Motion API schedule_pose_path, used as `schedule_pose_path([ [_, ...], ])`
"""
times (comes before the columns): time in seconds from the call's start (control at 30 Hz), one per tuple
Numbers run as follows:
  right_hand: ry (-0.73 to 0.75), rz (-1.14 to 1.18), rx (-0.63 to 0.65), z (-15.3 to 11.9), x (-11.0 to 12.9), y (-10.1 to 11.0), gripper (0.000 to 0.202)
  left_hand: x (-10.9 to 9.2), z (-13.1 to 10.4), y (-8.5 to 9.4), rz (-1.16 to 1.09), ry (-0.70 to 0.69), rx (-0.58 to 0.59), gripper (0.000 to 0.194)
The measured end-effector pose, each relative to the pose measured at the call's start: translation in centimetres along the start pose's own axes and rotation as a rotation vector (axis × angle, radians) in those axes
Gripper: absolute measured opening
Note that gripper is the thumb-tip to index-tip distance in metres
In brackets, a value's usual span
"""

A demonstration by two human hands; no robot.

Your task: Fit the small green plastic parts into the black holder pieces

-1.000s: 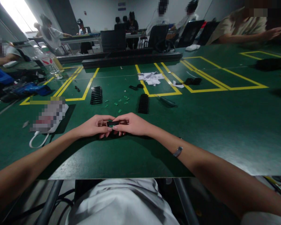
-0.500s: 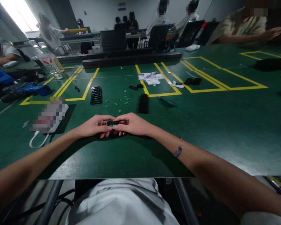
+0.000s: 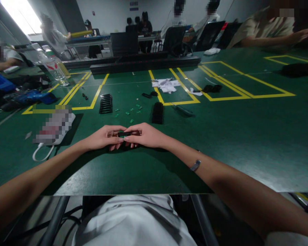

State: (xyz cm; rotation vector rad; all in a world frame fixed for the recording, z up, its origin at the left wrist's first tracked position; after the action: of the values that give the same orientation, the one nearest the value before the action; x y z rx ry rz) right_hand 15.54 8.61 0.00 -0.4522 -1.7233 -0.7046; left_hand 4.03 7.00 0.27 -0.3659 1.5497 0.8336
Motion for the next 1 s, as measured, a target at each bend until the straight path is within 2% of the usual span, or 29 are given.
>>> schedule_pose_path([
  [1.0, -0.006, -0.003, 0.004, 0.04, -0.02, -0.02, 0.039, 0.01, -0.06, -0.04, 0.003, 0.001, 0.004, 0.043],
])
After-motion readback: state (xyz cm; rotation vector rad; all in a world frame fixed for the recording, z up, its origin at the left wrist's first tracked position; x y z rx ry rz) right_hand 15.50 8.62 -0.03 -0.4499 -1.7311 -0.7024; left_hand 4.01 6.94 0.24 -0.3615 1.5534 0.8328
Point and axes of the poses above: each hand's wrist, its own z-axis towards the middle knuckle, its own y-axis out of the back of the hand, x = y × z, the point moved 8 cm from there along z, towards the middle knuckle, and after that the axes turned 8 degrees about -y, right-handed, at the moved point
